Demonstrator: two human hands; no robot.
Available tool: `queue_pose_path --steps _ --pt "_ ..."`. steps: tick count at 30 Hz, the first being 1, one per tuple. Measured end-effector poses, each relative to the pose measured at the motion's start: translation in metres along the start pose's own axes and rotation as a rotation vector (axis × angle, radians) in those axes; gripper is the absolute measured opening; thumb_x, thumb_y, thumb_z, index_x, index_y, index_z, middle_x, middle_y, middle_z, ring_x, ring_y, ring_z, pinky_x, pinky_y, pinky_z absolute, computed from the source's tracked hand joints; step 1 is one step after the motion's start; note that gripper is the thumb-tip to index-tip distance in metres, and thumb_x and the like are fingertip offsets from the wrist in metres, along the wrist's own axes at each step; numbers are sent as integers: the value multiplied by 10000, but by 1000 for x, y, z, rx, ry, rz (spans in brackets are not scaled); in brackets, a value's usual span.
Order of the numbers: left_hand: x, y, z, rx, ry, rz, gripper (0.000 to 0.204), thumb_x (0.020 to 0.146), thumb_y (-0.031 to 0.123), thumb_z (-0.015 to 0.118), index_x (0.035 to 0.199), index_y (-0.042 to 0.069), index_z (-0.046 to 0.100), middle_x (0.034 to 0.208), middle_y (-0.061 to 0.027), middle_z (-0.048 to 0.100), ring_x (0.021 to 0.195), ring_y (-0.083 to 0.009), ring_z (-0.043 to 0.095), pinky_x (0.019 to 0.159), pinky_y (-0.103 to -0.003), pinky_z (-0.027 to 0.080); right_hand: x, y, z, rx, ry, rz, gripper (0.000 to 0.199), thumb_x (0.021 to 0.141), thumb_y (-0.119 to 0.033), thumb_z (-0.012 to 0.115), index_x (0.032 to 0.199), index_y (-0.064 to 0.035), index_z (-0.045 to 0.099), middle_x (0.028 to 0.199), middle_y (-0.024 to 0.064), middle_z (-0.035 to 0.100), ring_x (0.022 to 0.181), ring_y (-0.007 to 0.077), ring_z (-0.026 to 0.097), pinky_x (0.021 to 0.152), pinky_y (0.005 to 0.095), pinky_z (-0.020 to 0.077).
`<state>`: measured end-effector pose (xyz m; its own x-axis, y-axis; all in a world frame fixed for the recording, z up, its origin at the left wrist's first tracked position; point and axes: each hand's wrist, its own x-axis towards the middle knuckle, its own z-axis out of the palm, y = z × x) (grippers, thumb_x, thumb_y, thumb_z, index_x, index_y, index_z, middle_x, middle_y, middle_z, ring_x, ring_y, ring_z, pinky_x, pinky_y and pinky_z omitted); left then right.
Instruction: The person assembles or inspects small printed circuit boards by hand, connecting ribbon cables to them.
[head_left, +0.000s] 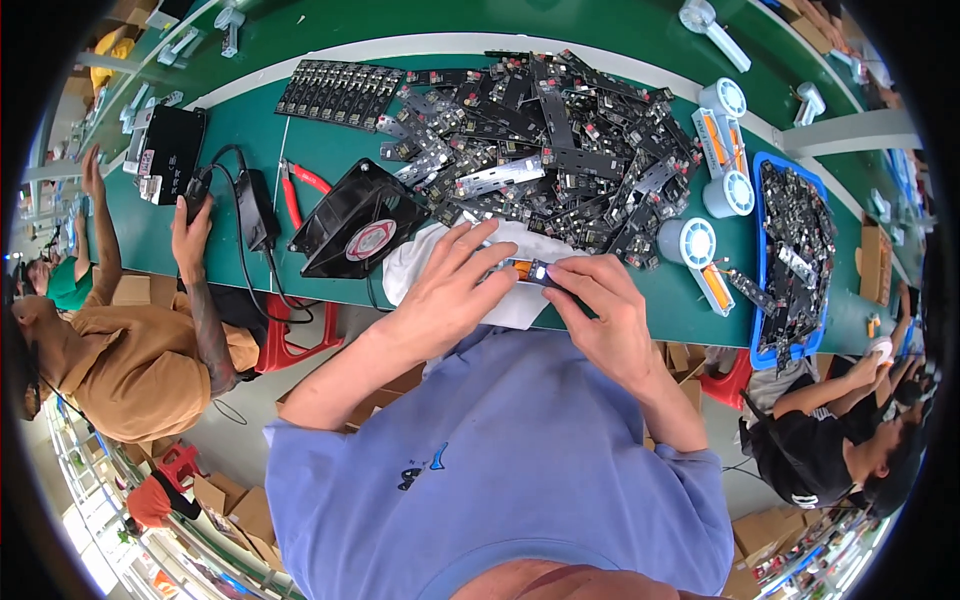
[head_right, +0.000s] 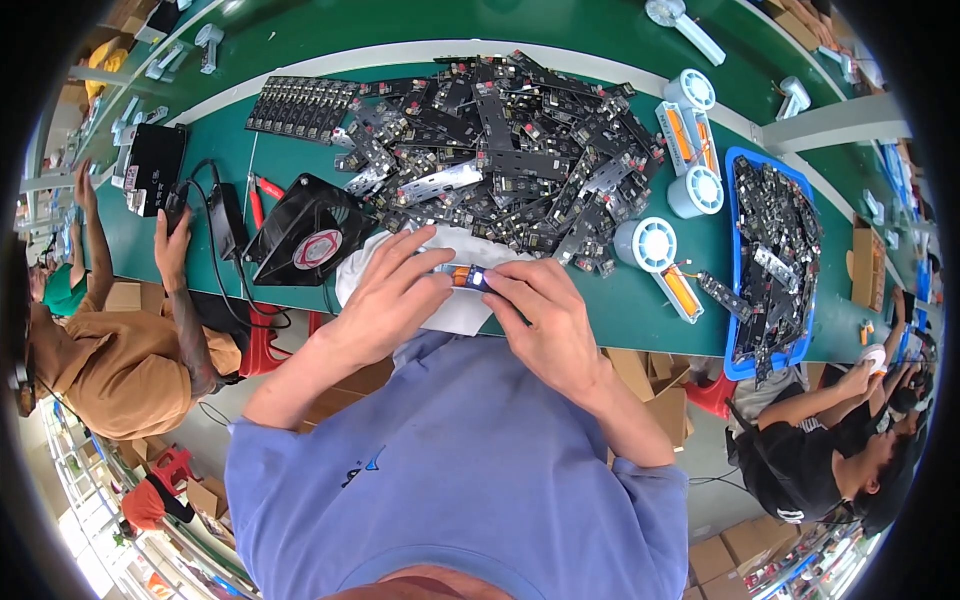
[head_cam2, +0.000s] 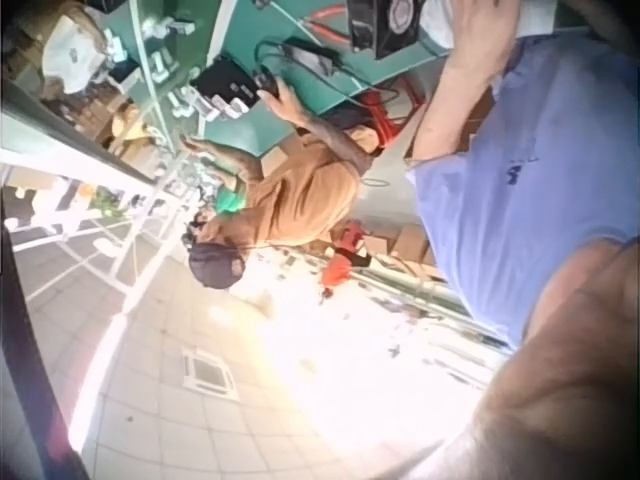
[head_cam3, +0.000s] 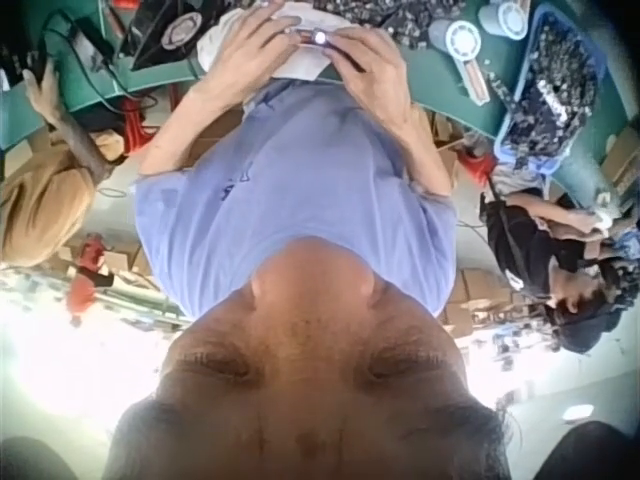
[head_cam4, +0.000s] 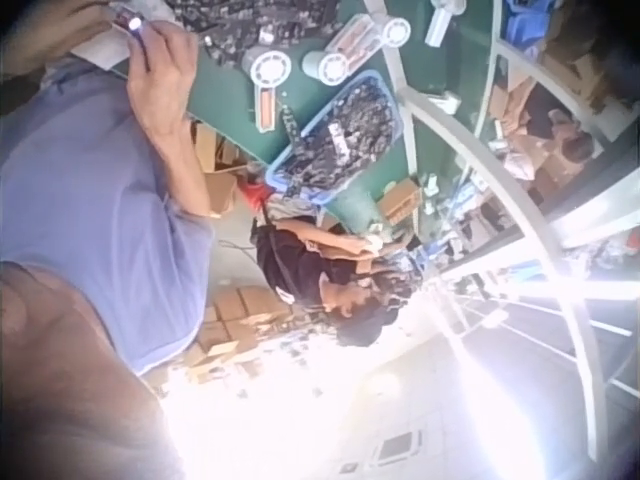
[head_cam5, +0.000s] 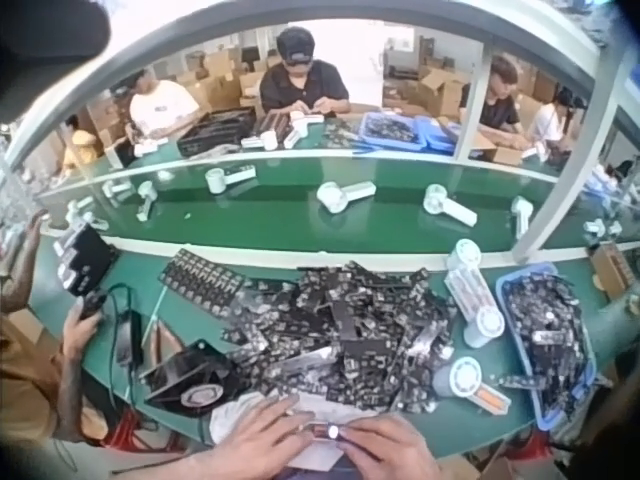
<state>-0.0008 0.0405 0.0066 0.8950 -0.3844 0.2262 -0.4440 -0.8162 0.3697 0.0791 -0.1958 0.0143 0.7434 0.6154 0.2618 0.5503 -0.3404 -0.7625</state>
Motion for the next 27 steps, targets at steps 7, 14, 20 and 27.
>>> queue_pose_path --steps 7,14,20,27 --pt "6 8 7 -300 210 -189 391 852 17 826 1189 22 627 1330 -134 656 1361 -376 562 1111 -513 465 17 3 13 41 -65 -123 268 817 2 834 1081 7 790 1106 119 733 1014 308 663 875 402 559" --pt "9 8 -4 -393 110 -189 302 907 53 758 1187 29 651 1329 -145 631 1338 -383 548 1117 -500 419 20 6 0 -26 -210 -196 333 818 9 810 1148 -4 770 1160 141 709 1034 329 664 886 415 563" --pt "9 19 2 -188 232 -112 271 869 38 765 1133 37 704 1320 -146 654 1311 -375 586 1104 -487 441 14 9 6 -124 -295 -281 339 862 5 761 1189 76 712 1203 219 709 1080 382 713 920 443 604" --pt "-27 45 4 -84 570 216 299 823 86 829 1108 72 742 1173 -87 752 1143 -297 714 1035 -421 518 94 -29 -71 -142 -25 -301 259 898 -27 759 1143 52 740 1151 231 747 1036 393 739 928 447 599"
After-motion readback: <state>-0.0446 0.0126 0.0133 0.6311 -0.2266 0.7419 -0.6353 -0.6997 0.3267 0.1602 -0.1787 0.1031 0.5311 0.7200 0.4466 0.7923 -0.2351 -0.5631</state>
